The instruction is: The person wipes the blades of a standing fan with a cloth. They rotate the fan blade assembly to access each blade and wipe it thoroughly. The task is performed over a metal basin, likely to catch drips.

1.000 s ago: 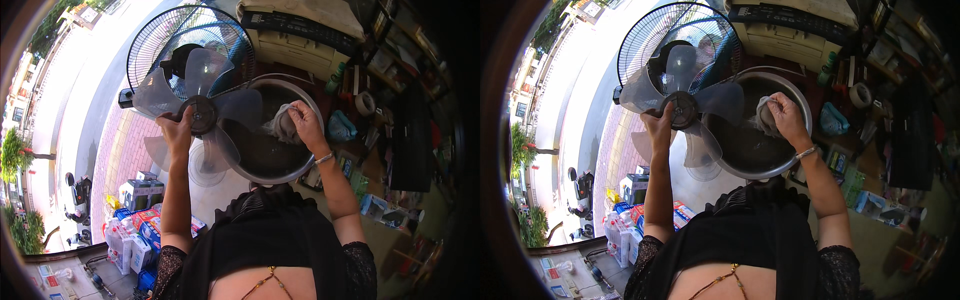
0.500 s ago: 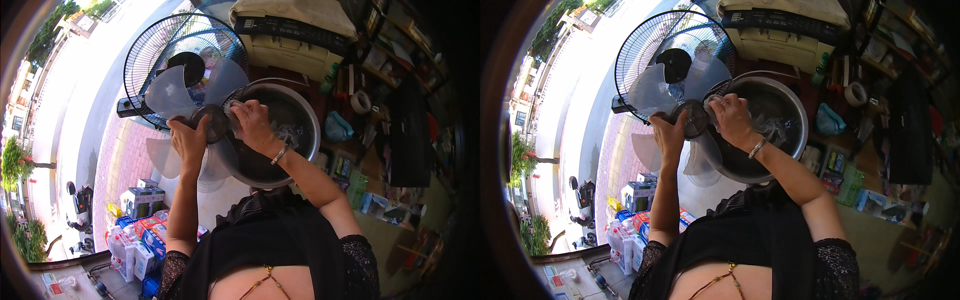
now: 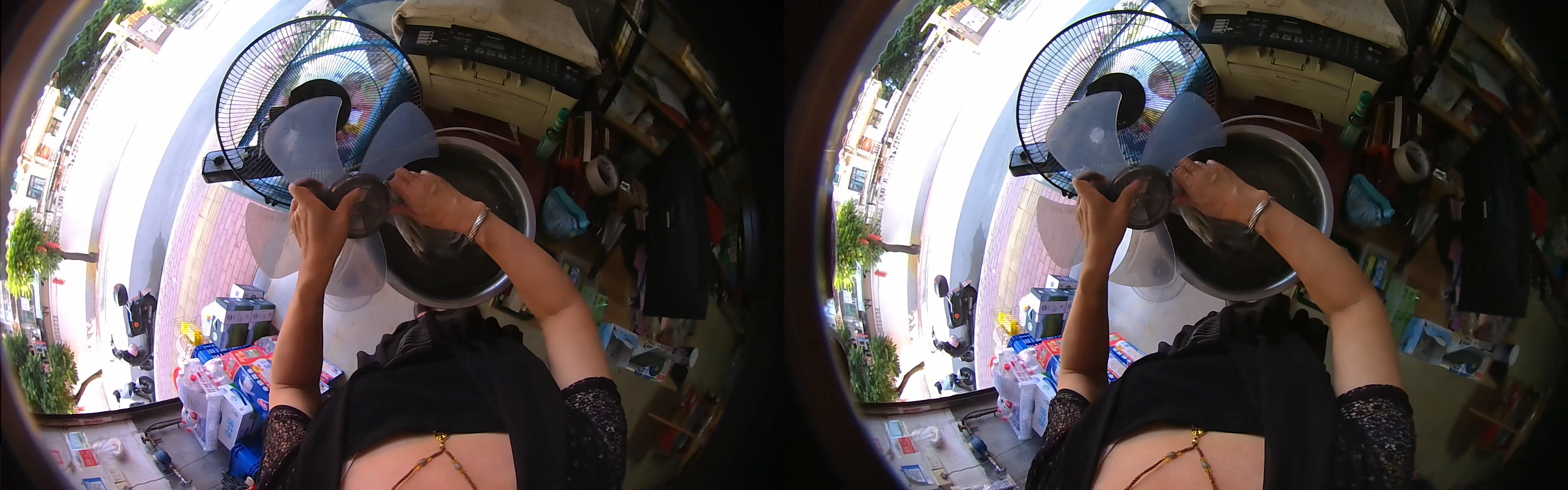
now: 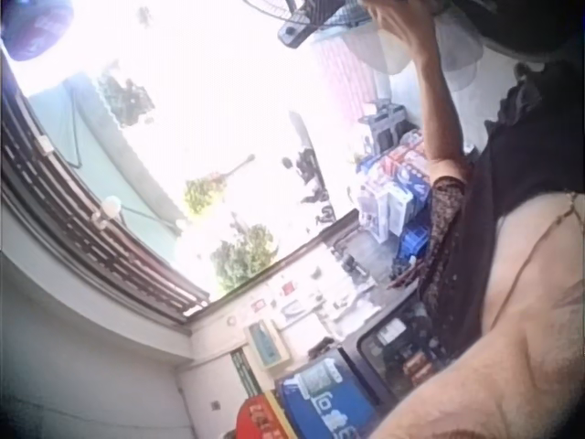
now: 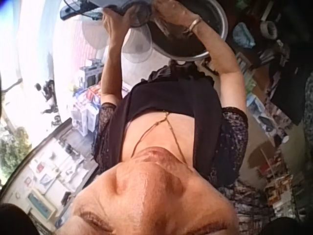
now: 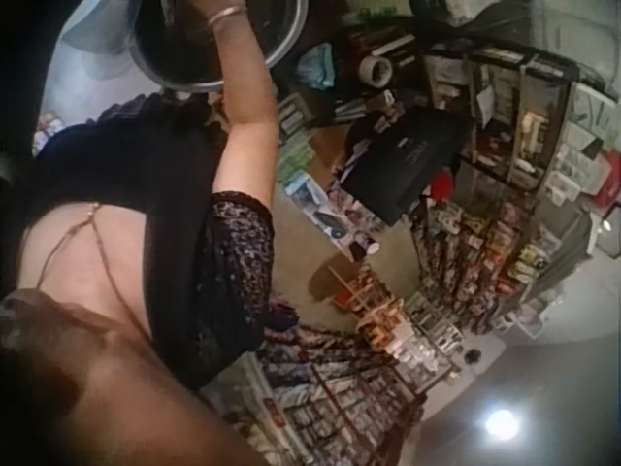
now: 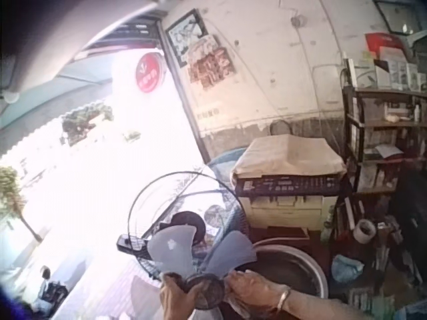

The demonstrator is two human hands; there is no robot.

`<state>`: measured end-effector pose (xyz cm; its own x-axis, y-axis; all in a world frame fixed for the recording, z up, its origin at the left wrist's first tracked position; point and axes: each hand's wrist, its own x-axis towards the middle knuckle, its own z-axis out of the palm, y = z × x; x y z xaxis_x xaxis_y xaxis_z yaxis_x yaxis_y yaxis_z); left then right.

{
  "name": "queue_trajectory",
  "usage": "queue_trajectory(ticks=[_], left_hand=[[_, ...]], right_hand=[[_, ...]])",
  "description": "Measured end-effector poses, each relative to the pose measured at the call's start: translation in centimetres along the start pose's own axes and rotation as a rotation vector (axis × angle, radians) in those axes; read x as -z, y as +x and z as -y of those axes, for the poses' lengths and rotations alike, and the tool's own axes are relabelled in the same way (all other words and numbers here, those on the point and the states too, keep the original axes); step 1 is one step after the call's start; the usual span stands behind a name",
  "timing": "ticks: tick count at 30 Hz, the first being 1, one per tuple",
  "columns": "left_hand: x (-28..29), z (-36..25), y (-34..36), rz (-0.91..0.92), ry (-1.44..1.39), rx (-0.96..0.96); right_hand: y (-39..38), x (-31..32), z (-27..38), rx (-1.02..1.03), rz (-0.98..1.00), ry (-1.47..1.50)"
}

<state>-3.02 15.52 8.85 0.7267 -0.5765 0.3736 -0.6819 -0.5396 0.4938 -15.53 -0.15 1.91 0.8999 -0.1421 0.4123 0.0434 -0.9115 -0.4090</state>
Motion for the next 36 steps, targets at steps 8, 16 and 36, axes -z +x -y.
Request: queue_trajectory(ticks=[8, 16, 36], left_hand=[[0.3, 1.1, 1.0, -0.018, -0.018, -0.026], [1.9, 1.7, 2.0, -0.049, -0.03, -0.016], [-0.9, 6.6, 0.6, -0.013, -1.069, 0.465]], right_hand=[[-1.0, 0.6, -1.0, 0.072, -0.078, -0.221], [-5.6, 0.1, -3.6, -0.129, -0.104, -0.145], [-9.2, -3.9, -0.1, -0.597, 0.614, -0.239]])
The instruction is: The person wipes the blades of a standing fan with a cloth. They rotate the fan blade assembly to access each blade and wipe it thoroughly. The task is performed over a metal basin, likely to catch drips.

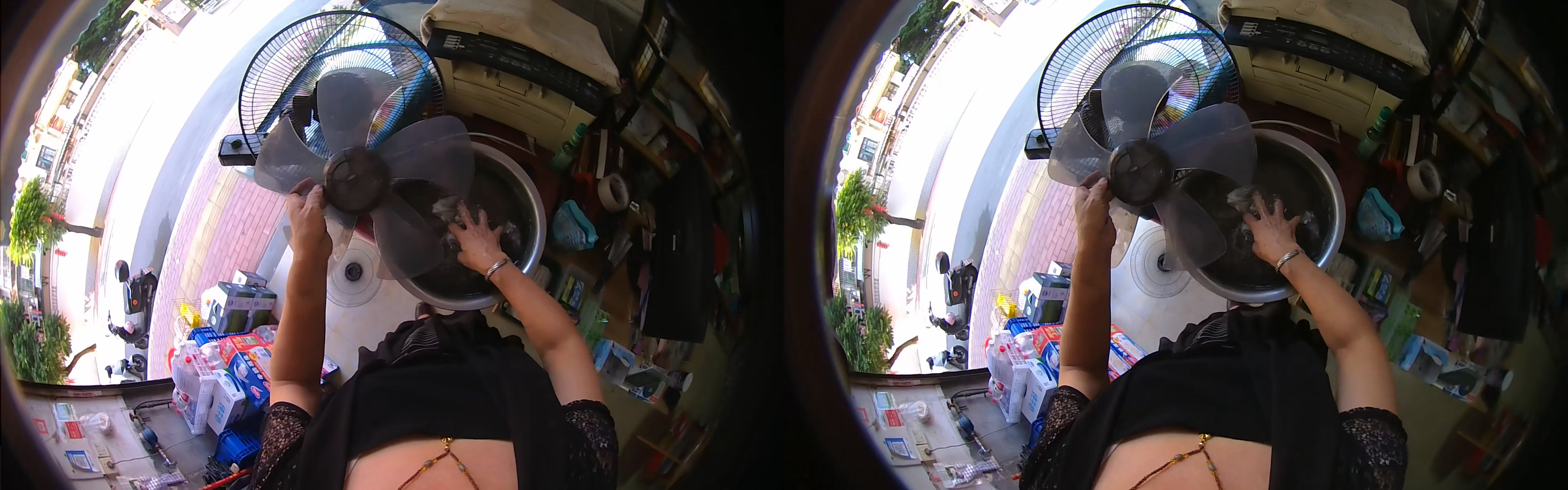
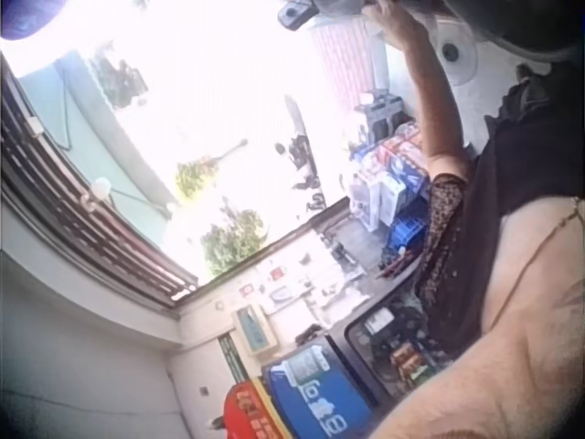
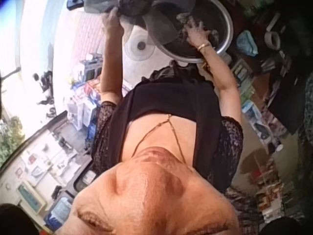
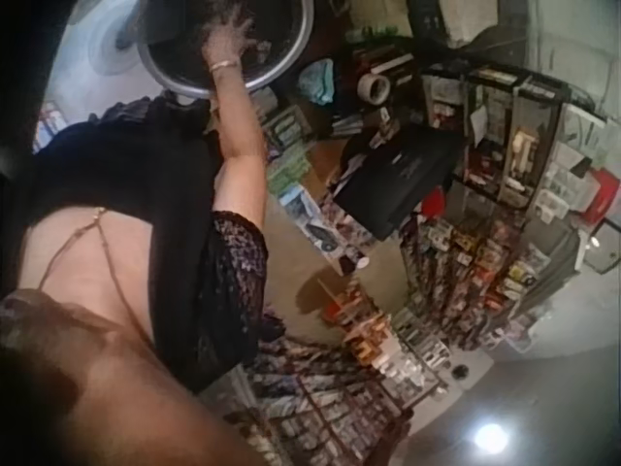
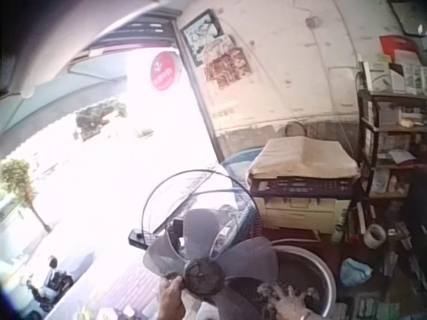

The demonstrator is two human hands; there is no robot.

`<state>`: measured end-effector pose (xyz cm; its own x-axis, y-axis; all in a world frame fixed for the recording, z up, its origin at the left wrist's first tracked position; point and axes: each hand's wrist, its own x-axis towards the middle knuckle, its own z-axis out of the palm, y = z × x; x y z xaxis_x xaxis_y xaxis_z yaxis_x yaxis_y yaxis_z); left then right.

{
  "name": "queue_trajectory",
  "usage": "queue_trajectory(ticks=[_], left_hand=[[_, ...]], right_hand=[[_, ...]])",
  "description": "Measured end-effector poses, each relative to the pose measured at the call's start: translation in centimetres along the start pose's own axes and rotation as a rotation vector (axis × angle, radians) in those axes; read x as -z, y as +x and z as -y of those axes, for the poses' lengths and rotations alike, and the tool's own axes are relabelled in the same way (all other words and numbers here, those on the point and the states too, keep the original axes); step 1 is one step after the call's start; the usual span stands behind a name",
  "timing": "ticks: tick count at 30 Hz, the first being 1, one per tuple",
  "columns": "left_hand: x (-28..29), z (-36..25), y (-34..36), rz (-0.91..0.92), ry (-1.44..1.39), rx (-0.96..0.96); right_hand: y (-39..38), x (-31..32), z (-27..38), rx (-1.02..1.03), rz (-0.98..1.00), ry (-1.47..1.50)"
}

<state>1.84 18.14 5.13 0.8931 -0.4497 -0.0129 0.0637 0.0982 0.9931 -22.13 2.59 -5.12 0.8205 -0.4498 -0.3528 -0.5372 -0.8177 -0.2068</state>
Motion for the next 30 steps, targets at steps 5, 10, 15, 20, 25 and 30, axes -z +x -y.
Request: queue_trajectory(ticks=[5, 10, 15, 20, 25, 30], left_hand=[[-0.2, 0.9, -1.4, 0.015, -0.009, -0.033], [-2.2, 1.4, -2.3, 0.101, 0.099, -0.107], [-3.7, 2.5, -1.7, 0.074, 0.534, -0.435], [-7.4, 2.4, -2.8, 0.172, 0.566, -0.456], [-10.8, 2.7, -4.9, 0.271, 0.609, -0.375], [-10.9, 6.0, -4.7, 0.459, 0.516, -0.415]], right_hand=[[-1.1, 1.1, 0.5, 0.003, -0.003, 0.098], [1.5, -3.8, -4.1, 0.045, -0.467, 0.523], [-1.6, -1.1, -2.8, -0.138, -0.478, 1.698], [-4.4, 3.7, -0.6, 0.087, -0.674, 1.99], [-2.4, 6.8, 2.6, 0.151, -0.988, 1.36], [0.8, 7.0, 5.5, 0.107, -1.235, 0.782]])
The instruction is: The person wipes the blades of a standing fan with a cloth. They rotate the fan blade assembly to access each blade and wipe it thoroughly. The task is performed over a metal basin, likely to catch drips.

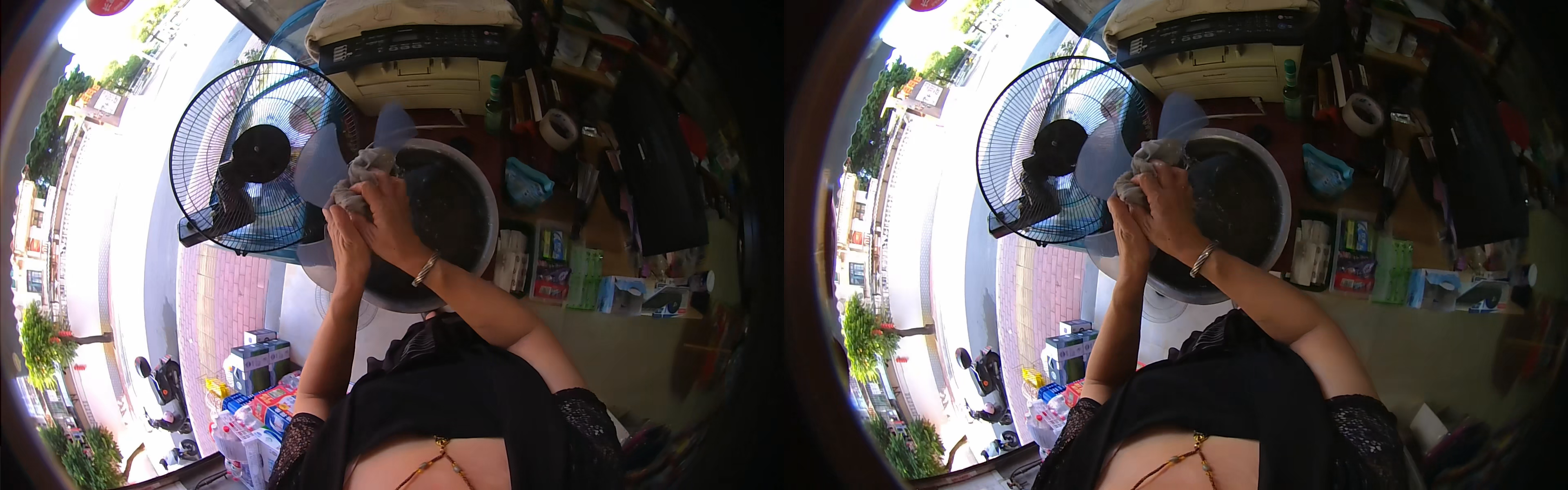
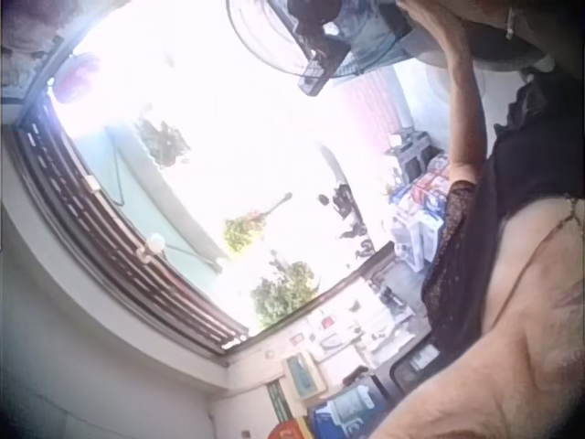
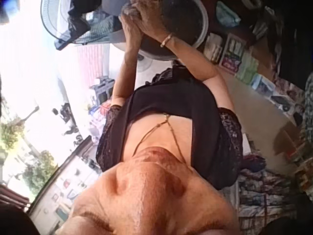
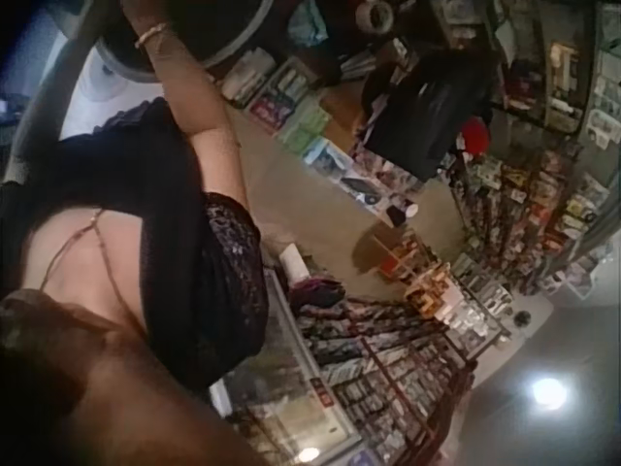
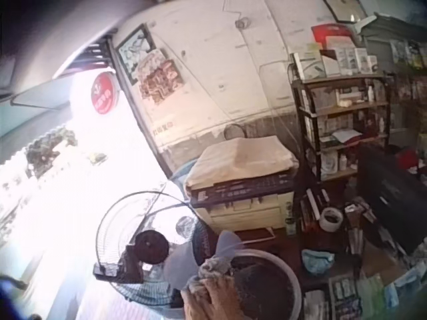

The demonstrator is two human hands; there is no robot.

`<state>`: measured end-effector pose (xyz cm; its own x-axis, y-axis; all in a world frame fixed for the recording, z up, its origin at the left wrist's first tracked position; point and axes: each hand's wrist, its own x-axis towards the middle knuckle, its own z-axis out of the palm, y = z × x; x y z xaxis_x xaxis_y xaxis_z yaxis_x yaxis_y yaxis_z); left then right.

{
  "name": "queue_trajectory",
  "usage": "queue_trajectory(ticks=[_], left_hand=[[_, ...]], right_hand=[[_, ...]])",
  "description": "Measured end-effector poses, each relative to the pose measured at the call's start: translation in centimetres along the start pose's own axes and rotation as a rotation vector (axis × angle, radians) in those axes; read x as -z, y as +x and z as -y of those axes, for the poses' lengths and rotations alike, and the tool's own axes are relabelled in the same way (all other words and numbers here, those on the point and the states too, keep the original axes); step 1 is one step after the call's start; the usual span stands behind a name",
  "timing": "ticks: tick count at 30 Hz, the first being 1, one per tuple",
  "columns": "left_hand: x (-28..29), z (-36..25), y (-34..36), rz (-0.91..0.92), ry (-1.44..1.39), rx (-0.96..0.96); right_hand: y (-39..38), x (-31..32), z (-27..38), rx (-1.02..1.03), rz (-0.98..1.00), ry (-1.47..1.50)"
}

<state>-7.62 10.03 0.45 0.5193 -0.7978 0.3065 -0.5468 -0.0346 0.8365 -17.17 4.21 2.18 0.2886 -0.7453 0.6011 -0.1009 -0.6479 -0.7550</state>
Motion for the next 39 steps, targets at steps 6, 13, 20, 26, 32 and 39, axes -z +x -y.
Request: queue_trajectory(ticks=[6, 13, 20, 26, 32, 39], left_hand=[[0.0, 1.3, -0.9, 0.042, -0.017, 0.087], [-1.1, -0.5, -1.3, -0.018, 0.1, 0.203], [-0.7, -0.1, -1.3, -0.02, 0.045, 0.276], [-0.4, 1.5, -1.2, -0.028, -0.014, 0.267], [0.6, 3.4, -0.4, 0.02, -0.202, 0.367], [4.1, 3.2, 1.4, 0.28, -0.434, 0.526]], right_hand=[[-2.7, -2.6, -3.2, 0.028, -0.008, -0.201], [-3.3, -5.0, -6.3, -0.33, -0.163, -0.17], [-4.7, -4.7, -8.7, -0.528, 0.017, -0.465], [-5.8, -3.5, -10.4, -0.656, 0.193, -0.522], [-6.6, 0.0, -9.0, -0.452, 0.54, -0.806], [-8.5, 3.0, -10.1, -0.132, 0.777, -0.925]])
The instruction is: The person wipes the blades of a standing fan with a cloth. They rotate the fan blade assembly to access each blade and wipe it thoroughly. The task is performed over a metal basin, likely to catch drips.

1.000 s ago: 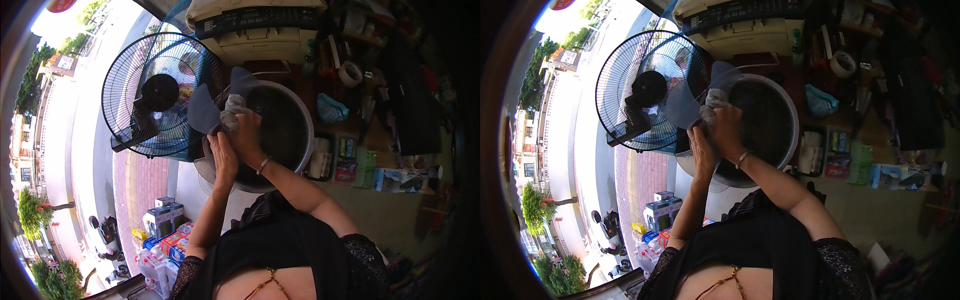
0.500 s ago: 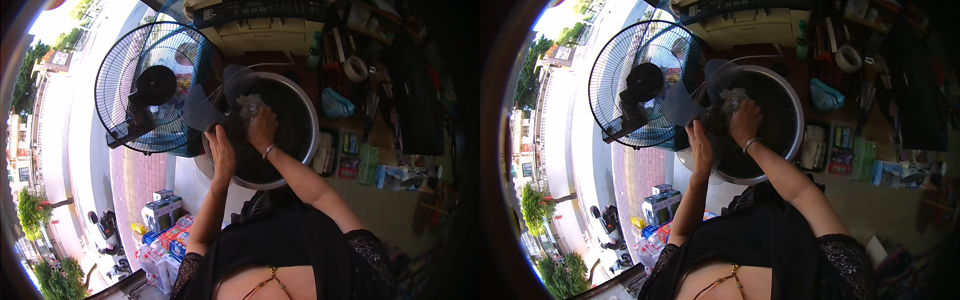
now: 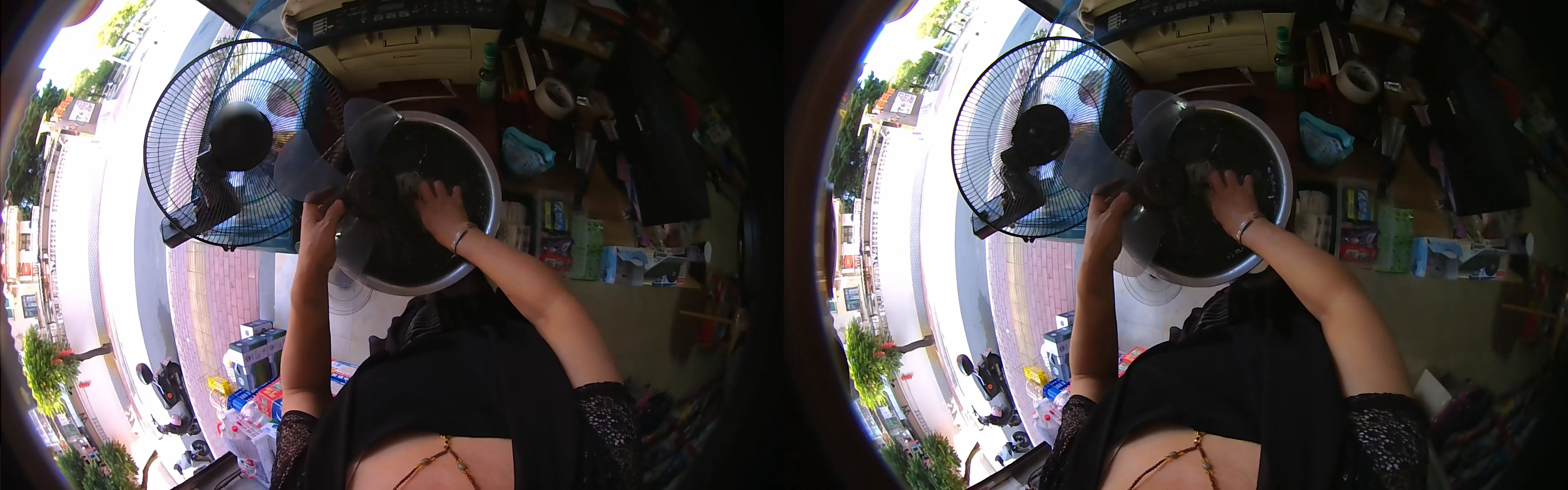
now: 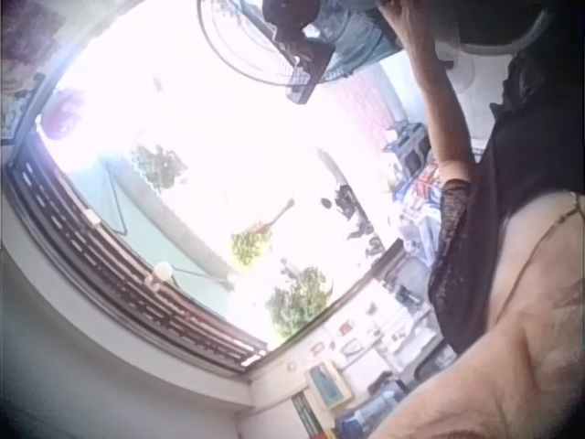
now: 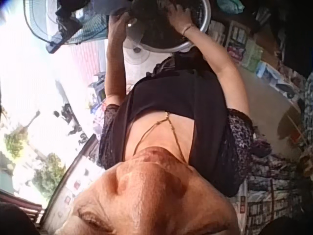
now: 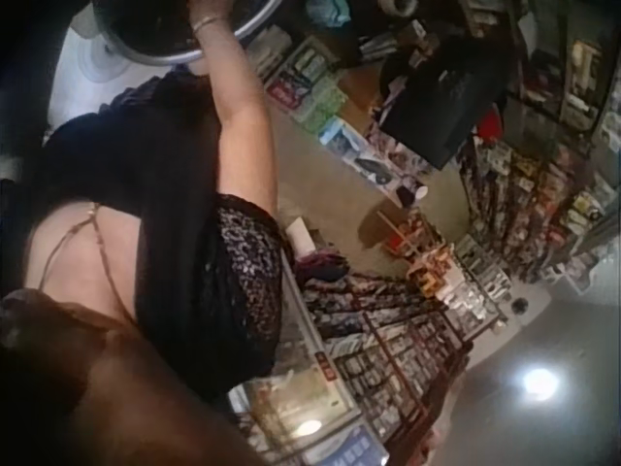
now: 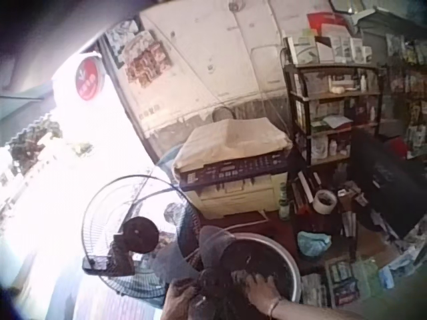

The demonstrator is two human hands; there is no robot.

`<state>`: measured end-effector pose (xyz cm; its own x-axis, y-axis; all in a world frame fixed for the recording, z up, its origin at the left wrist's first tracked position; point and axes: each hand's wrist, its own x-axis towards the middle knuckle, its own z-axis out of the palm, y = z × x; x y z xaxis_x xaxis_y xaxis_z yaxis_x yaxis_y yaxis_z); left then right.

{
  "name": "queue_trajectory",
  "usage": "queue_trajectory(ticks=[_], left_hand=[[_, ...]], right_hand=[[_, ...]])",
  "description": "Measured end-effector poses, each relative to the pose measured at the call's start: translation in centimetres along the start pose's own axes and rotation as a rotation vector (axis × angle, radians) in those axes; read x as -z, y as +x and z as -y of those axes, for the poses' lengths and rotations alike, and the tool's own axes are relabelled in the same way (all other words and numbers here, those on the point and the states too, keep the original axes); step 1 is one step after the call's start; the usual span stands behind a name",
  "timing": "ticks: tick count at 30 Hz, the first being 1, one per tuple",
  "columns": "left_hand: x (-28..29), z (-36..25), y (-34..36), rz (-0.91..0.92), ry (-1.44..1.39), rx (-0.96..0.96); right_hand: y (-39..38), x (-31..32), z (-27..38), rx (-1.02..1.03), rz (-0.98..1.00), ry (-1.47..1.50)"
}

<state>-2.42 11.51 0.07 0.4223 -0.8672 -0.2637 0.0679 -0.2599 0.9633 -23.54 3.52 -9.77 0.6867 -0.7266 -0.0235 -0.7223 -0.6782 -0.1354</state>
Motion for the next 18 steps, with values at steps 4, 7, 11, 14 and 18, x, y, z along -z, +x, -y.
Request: queue_trajectory(ticks=[4, 7, 11, 14, 18], left_hand=[[0.4, -1.7, 0.1, 0.039, -0.135, 0.063], [-0.1, -2.7, -0.4, -0.016, -0.114, 0.127], [-0.9, -2.7, -1.1, 0.02, -0.09, 0.024], [-2.3, -3.1, -2.2, 0.072, -0.095, -0.066], [-4.1, -4.1, -2.9, 0.068, -0.052, -0.122]], right_hand=[[1.1, 2.0, -3.5, -0.072, 0.099, 0.647], [0.7, 5.7, -3.3, -0.125, -0.108, 1.066], [-0.2, 9.4, -1.0, 0.021, -0.36, 1.127], [-0.5, 12.5, 1.7, 0.195, -0.511, 1.048], [0.3, 13.1, 4.5, 0.318, -0.617, 0.95]])
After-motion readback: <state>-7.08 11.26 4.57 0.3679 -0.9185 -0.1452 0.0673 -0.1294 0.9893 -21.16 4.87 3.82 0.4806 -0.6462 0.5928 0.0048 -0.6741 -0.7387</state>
